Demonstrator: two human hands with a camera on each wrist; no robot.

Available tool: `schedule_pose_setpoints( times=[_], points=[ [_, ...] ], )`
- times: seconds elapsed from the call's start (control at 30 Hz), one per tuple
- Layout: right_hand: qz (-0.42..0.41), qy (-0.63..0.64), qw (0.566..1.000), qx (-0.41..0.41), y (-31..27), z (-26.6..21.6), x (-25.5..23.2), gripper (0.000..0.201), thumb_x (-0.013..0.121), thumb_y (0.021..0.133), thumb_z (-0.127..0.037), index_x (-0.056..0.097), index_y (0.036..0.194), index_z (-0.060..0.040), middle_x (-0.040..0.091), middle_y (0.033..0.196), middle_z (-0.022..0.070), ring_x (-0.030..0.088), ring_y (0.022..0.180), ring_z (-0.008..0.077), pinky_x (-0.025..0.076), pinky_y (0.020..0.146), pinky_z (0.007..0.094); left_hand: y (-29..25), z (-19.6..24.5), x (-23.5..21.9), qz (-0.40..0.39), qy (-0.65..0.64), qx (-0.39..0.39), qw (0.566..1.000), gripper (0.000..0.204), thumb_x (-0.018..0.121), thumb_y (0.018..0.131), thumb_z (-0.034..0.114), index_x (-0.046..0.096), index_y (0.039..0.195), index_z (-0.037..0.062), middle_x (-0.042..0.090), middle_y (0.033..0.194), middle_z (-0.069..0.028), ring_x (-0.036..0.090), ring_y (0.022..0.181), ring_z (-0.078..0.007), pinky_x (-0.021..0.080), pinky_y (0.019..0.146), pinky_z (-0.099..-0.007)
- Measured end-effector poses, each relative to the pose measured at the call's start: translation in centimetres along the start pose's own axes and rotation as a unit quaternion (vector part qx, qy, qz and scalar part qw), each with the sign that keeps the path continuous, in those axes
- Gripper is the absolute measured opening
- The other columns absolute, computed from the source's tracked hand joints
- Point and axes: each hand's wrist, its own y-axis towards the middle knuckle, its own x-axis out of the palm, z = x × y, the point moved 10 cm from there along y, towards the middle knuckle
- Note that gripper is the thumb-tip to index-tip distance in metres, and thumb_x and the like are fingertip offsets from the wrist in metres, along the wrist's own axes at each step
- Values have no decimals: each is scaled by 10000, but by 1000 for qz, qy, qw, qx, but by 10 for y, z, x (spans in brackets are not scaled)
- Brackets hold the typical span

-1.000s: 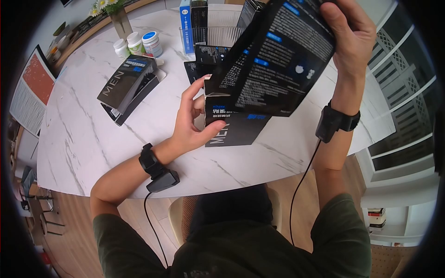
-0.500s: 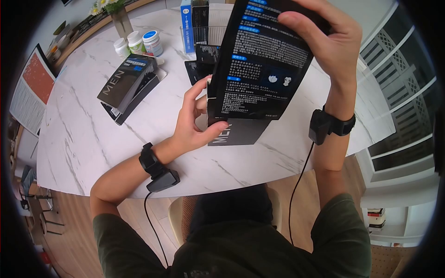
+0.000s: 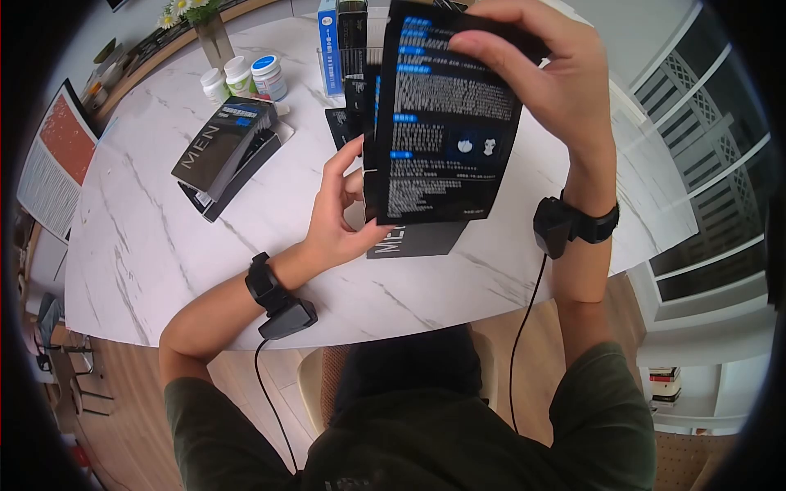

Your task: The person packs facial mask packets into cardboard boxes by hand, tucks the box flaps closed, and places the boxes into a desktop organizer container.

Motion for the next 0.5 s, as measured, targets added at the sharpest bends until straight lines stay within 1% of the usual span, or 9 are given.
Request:
schedule_pose_setpoints(
  times=[0.1, 0.17, 0.23, 0.27, 0.3, 0.37, 0.4, 0.47, 0.5],
  points=[
    [77, -21, 997, -14, -3, -3, -15, 96, 712, 757, -62, 658, 810, -2, 641, 707, 58, 581, 599, 91, 443, 535, 198, 5, 4, 1, 18, -33, -22, 999, 828, 675, 759, 56, 135, 1384, 8, 552, 1197, -123, 596, 1006, -164, 445, 829, -275],
    [54, -16, 998, -30, -5, -4, -14, 100, 699, 774, -47, 634, 824, 9, 639, 714, 51, 580, 617, 70, 444, 540, 186, 2, 0, 0, 17, -43, -24, 999, 831, 679, 760, 56, 133, 1385, 8, 544, 1206, -124, 593, 1019, -171, 441, 847, -283],
    [-68, -31, 997, 8, -9, 1, 7, 134, 696, 786, -101, 639, 869, -12, 631, 773, 28, 569, 686, 79, 461, 628, 207, 0, -5, 1, 16, -53, -26, 998, 834, 683, 762, 57, 131, 1386, 9, 536, 1215, -126, 590, 1033, -178, 436, 864, -290],
    [-116, 12, 993, -36, -8, -7, 19, 95, 688, 793, -77, 638, 844, -14, 626, 754, 12, 570, 672, 68, 459, 605, 195, 0, -7, 2, 21, -53, -20, 998, 835, 684, 764, 58, 130, 1386, 8, 537, 1211, -130, 590, 1033, -181, 432, 873, -291],
    [-153, 2, 988, -38, -9, -11, 27, 85, 682, 796, -68, 634, 843, -16, 623, 745, 9, 573, 679, 70, 460, 611, 197, 0, -7, 1, 26, -52, -14, 998, 835, 685, 766, 60, 128, 1386, 8, 538, 1206, -134, 590, 1033, -184, 429, 881, -292],
    [-183, 15, 983, -10, -15, -8, 36, 72, 677, 797, -60, 633, 827, -12, 620, 742, 3, 574, 683, 69, 460, 611, 195, -1, -7, 1, 23, -52, -22, 998, 836, 688, 766, 62, 129, 1385, 7, 540, 1201, -138, 590, 1034, -188, 427, 886, -297],
    [-183, 15, 983, -10, -15, -8, 36, 72, 677, 797, -60, 633, 827, -12, 620, 742, 3, 574, 683, 69, 460, 611, 195, -1, -8, 1, 21, -52, -30, 998, 837, 690, 765, 64, 130, 1384, 6, 541, 1196, -143, 590, 1034, -192, 426, 890, -301],
    [-68, 14, 998, -1, -9, -6, 13, 77, 678, 797, -71, 634, 806, -8, 633, 755, 12, 581, 696, 70, 460, 616, 195, 3, 0, 0, 21, -40, -21, 999, 832, 690, 769, 66, 131, 1383, 6, 545, 1190, -145, 590, 1030, -191, 424, 891, -301],
    [-16, -25, 999, 34, -10, 0, -3, 75, 665, 809, -80, 662, 831, -9, 649, 783, 25, 589, 720, 73, 461, 622, 192, 4, 4, -1, 21, -27, -11, 999, 828, 689, 774, 67, 132, 1383, 6, 549, 1184, -147, 590, 1026, -190, 423, 892, -302]
  ],
)
